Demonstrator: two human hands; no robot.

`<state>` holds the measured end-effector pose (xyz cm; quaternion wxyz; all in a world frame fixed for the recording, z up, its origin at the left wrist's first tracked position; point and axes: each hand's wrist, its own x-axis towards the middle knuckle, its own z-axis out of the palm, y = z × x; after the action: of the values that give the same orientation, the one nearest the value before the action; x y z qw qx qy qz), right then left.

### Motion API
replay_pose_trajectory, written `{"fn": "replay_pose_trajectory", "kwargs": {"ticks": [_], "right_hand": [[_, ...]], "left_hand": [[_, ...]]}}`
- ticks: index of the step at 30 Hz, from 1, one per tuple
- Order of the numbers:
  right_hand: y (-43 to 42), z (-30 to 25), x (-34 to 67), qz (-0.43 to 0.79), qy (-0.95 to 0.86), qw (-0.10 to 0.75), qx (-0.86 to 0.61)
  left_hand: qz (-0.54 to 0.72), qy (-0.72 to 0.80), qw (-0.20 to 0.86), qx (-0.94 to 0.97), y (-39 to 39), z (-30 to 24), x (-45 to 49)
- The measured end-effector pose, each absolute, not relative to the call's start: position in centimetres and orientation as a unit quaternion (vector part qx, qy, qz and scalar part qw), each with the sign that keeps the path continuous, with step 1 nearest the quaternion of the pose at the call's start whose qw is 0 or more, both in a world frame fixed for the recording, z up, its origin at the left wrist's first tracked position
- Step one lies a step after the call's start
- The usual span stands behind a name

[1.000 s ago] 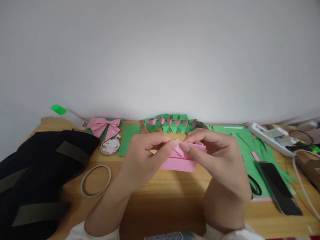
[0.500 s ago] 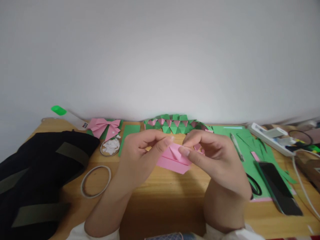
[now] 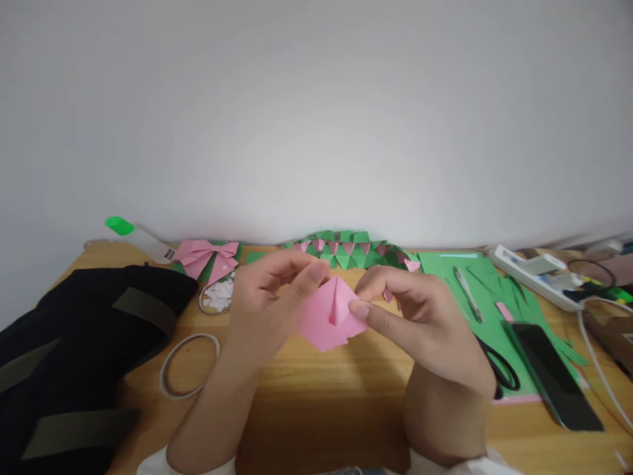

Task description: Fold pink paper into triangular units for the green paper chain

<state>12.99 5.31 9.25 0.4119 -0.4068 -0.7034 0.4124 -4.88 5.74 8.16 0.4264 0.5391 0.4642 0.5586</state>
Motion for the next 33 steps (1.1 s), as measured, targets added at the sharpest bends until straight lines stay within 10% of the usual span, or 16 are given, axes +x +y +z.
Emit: {"fn": "replay_pose_trajectory", "kwargs": {"ticks": [33], "right_hand": [[5.3,8.8,12.6,0.369,-0.66,0.503,-0.418]], "left_hand": [[0.464,0.436,0.431,0.64,5.4,7.9,-4.1]]}}
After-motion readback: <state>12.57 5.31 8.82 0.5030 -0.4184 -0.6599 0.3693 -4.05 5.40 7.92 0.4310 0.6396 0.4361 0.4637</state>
